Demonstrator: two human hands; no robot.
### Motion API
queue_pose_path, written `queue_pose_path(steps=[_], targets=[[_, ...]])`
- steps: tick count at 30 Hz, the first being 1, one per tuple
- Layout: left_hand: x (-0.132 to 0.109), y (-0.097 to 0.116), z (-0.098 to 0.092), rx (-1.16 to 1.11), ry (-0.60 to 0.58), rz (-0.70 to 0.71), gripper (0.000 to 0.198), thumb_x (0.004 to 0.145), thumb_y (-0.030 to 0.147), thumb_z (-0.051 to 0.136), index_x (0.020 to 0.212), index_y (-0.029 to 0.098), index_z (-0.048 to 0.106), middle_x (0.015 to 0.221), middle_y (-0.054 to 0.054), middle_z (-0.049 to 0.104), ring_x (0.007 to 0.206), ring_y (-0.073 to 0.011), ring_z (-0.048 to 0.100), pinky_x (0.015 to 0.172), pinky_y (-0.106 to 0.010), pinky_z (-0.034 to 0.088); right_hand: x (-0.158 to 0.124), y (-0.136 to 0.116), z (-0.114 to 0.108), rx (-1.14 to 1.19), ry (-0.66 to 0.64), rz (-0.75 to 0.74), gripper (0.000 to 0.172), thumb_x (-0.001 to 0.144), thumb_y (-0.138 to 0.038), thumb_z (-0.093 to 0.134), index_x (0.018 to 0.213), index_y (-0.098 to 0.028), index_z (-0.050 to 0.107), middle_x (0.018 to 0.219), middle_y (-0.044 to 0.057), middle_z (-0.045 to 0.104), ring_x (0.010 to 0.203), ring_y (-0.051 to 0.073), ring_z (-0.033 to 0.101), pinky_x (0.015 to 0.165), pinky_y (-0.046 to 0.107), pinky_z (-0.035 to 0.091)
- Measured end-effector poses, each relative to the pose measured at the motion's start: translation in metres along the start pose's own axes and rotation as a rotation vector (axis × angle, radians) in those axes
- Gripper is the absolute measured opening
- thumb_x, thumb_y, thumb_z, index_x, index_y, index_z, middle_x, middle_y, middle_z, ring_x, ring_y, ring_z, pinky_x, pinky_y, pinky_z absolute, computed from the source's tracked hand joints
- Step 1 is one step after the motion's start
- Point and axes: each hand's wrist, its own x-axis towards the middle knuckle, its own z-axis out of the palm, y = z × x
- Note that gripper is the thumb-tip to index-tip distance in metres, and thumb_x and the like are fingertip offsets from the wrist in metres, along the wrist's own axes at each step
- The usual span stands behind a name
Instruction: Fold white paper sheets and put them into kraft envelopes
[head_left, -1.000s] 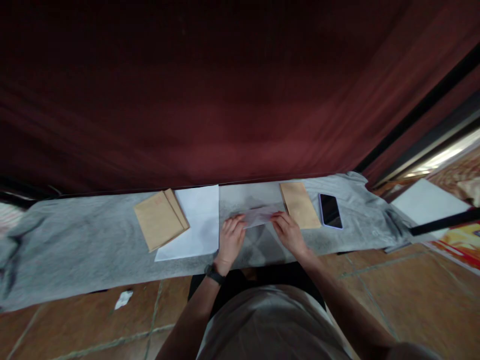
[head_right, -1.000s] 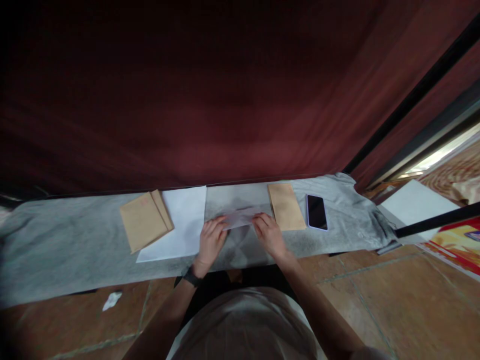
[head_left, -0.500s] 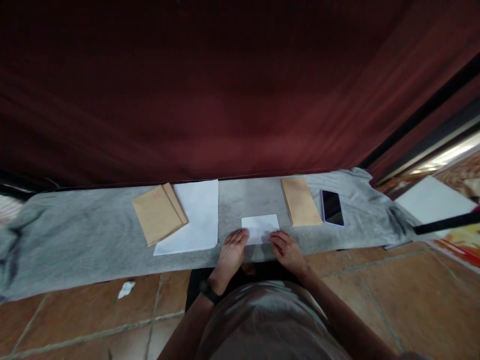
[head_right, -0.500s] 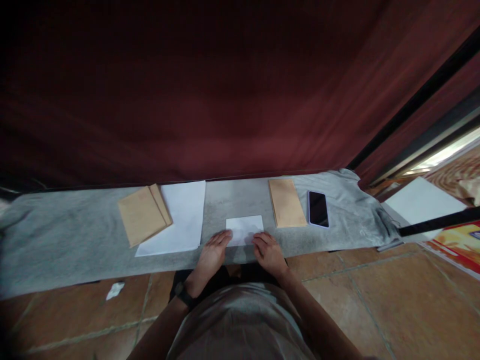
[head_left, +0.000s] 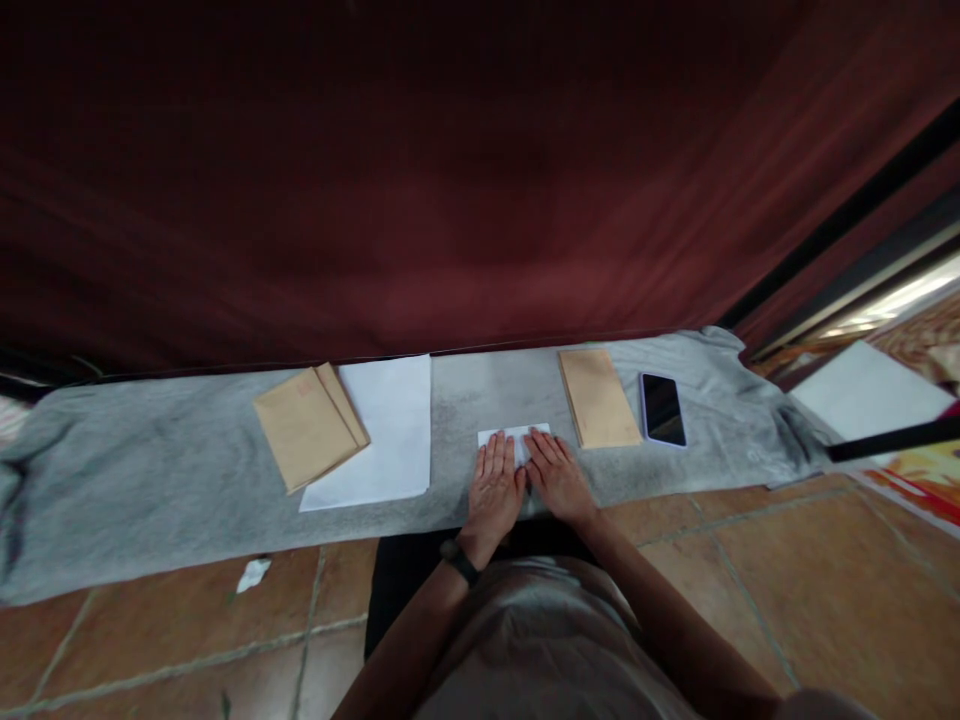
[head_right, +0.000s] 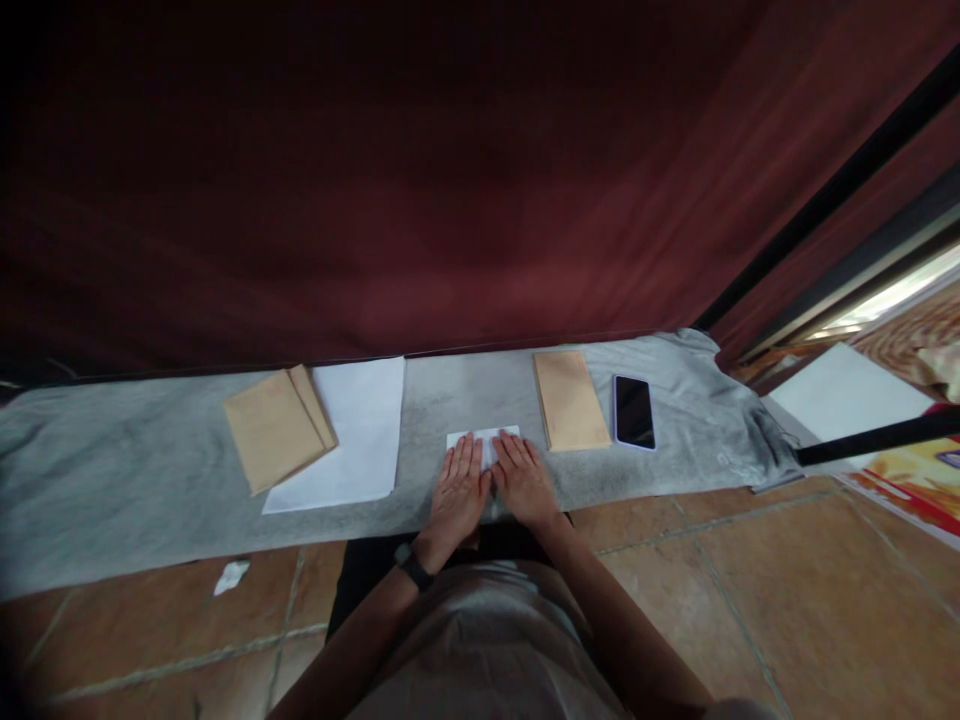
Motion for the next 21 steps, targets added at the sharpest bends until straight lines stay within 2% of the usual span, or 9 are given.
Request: queue_pose_path(steps=[9, 13, 18, 21], targets=[[0.005, -0.003, -0.004, -0.003, 0.001, -0.165, 0.061, 0.102, 0.031, 0.04, 0.155, 0.002, 0.033, 0.162, -0.024, 0.032, 0.154, -0.0329, 0.027, 0.123, -0.056, 0.031, 0.01, 0.017, 0.003, -0.045, 0.062, 0.059, 0.054, 0.106, -0.034, 0.039, 0.156, -0.014, 0.039, 0.158, 0.014, 0.045, 0.147, 0.027, 0.041, 0.122, 0.05, 0.029], [0.004, -0.003, -0.005, 0.003, 0.017, -0.171, 0.061, 0.101, 0.032, 0.041, 0.155, 0.004, 0.035, 0.162, -0.023, 0.034, 0.153, -0.0332, 0.028, 0.122, -0.056, 0.032, 0.01, 0.007, 0.0, -0.04, 0.074, 0.087, 0.052, 0.107, -0.032, 0.034, 0.154, -0.012, 0.042, 0.157, 0.015, 0.046, 0.147, 0.028, 0.041, 0.123, 0.052, 0.026], [0.003, -0.004, -0.006, 0.023, -0.005, -0.144, 0.061, 0.1, 0.026, 0.044, 0.157, 0.009, 0.033, 0.164, -0.021, 0.03, 0.154, -0.0322, 0.026, 0.122, -0.056, 0.032, 0.002, -0.016, 0.002, 0.002, 0.036, -0.015, 0.049, 0.108, -0.033, 0.036, 0.153, -0.015, 0.045, 0.159, 0.011, 0.044, 0.148, 0.026, 0.039, 0.124, 0.05, 0.027], [0.002, -0.006, -0.006, 0.027, 0.012, -0.146, 0.059, 0.1, 0.025, 0.042, 0.157, 0.01, 0.033, 0.164, -0.02, 0.033, 0.154, -0.0306, 0.027, 0.122, -0.054, 0.033, -0.004, -0.017, 0.005, -0.011, 0.06, 0.023, 0.05, 0.108, -0.034, 0.037, 0.153, -0.014, 0.044, 0.16, 0.012, 0.042, 0.148, 0.027, 0.04, 0.123, 0.05, 0.028]])
